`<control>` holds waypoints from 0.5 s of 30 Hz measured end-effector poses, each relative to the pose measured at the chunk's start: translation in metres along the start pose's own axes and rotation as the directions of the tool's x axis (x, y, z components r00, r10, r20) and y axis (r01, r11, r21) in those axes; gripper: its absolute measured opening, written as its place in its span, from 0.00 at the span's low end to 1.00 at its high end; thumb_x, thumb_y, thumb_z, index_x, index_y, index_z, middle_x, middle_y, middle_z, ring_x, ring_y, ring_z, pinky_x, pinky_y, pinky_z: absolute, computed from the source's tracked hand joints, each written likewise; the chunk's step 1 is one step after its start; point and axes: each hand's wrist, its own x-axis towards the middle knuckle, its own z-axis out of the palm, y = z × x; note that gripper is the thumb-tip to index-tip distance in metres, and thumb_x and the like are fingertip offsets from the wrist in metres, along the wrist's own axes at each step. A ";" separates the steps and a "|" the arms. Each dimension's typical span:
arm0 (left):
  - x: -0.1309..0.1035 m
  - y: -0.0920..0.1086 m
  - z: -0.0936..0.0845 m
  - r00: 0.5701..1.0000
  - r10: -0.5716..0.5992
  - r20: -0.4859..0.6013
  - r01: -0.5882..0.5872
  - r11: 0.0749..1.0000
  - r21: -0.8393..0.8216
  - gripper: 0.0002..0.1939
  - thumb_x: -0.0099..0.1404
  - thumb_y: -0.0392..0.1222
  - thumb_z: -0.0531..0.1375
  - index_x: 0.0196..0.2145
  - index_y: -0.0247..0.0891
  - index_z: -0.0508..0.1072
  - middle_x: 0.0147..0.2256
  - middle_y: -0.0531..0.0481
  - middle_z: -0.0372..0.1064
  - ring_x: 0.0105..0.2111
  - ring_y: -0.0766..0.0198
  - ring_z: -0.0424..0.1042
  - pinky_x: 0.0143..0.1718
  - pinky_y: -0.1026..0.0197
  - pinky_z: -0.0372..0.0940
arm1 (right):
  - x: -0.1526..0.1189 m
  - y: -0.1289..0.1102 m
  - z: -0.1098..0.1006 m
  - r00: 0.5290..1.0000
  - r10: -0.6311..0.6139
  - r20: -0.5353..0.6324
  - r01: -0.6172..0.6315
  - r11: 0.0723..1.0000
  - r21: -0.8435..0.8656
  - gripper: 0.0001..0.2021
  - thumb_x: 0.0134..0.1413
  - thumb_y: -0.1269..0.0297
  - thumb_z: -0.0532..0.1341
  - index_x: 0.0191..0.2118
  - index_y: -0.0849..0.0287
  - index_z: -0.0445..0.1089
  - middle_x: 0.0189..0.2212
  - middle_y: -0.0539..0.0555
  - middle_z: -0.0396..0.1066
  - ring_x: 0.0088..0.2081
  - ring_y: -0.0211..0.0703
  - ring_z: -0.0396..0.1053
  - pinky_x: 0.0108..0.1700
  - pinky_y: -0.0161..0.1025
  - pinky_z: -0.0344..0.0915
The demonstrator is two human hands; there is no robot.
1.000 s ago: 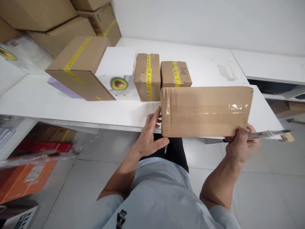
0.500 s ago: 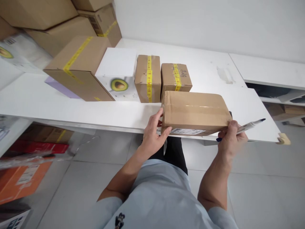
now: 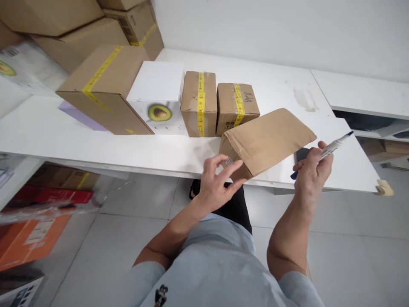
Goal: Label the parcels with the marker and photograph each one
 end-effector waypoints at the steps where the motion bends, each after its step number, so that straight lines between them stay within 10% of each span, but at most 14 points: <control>1: 0.004 -0.004 0.000 1.000 -0.006 -0.013 0.007 1.000 0.024 0.25 0.64 0.54 0.65 0.56 0.43 0.70 0.52 0.40 0.61 0.53 0.54 0.66 0.52 0.50 0.70 | -0.006 -0.003 -0.002 0.999 0.001 -0.036 0.001 0.999 0.040 0.26 0.64 0.42 0.51 0.56 0.55 0.65 0.48 0.59 0.67 0.21 0.31 0.62 0.24 0.38 0.60; 6: 0.015 -0.017 0.007 0.998 0.035 0.044 -0.036 0.999 0.009 0.25 0.64 0.59 0.62 0.55 0.46 0.70 0.60 0.40 0.50 0.62 0.47 0.58 0.60 0.43 0.63 | -0.034 -0.025 -0.016 0.995 -0.033 0.091 0.005 0.955 0.296 0.34 0.61 0.58 0.61 0.69 0.38 0.50 0.32 0.48 0.74 0.19 0.34 0.63 0.23 0.35 0.62; 8: 0.015 -0.015 0.012 0.998 0.051 0.041 -0.052 0.999 0.018 0.20 0.66 0.55 0.62 0.53 0.47 0.72 0.59 0.42 0.52 0.61 0.49 0.58 0.61 0.44 0.62 | -0.035 -0.031 -0.023 0.992 -0.079 0.095 0.033 0.910 0.412 0.29 0.60 0.60 0.62 0.64 0.34 0.58 0.32 0.47 0.76 0.17 0.33 0.61 0.21 0.34 0.60; 11: 0.015 -0.011 0.019 0.998 0.067 -0.006 -0.066 0.995 0.072 0.20 0.64 0.55 0.64 0.51 0.47 0.74 0.56 0.43 0.58 0.62 0.48 0.57 0.63 0.43 0.60 | -0.025 -0.032 -0.033 0.970 -0.183 0.158 0.049 0.789 0.612 0.18 0.60 0.46 0.58 0.53 0.40 0.73 0.36 0.50 0.79 0.16 0.34 0.60 0.17 0.36 0.58; 15: 0.019 -0.007 0.025 0.994 0.104 -0.025 -0.099 0.983 0.155 0.19 0.64 0.58 0.64 0.48 0.48 0.75 0.55 0.45 0.66 0.65 0.45 0.53 0.65 0.42 0.53 | -0.014 -0.038 -0.035 0.882 -0.407 0.237 0.085 0.633 0.770 0.31 0.51 0.29 0.55 0.50 0.44 0.76 0.31 0.52 0.78 0.13 0.37 0.58 0.12 0.38 0.53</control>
